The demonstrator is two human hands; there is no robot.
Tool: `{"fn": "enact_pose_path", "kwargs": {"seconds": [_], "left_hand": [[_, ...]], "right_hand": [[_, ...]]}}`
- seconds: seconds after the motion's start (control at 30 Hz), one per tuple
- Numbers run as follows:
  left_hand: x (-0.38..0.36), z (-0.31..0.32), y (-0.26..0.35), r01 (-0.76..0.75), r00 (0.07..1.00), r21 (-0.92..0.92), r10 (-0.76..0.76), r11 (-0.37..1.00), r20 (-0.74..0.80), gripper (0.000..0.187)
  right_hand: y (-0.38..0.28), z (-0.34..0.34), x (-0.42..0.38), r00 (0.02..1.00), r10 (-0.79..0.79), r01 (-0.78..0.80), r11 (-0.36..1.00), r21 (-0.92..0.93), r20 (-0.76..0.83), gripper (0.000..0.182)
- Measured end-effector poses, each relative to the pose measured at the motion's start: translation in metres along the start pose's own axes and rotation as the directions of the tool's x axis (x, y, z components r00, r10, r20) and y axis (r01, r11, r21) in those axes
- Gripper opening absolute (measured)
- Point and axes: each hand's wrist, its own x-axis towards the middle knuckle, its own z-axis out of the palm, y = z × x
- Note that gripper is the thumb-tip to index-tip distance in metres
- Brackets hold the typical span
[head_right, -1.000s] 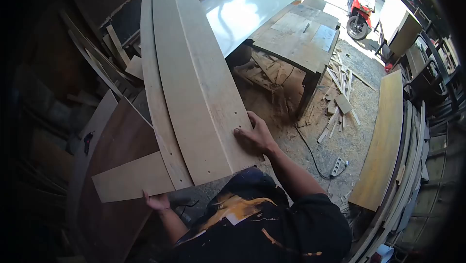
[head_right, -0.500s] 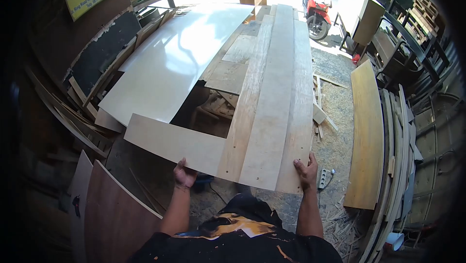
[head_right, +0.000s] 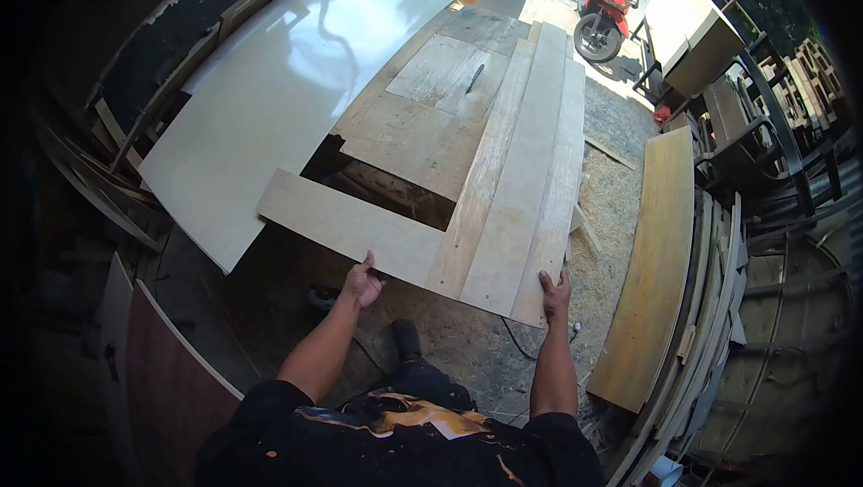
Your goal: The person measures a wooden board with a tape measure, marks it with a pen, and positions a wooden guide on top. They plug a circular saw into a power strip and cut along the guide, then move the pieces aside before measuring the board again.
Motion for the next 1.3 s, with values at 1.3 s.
{"fn": "enact_pose_path", "kwargs": {"seconds": [1.3], "left_hand": [[-0.618,-0.078,-0.565,-0.815,-0.073,0.111,0.09,0.569,-0.993,0.045]], "right_hand": [[0.109,0.422,-0.472,-0.389,0.554,0.614,0.752,-0.241,0.736,0.019]]}}
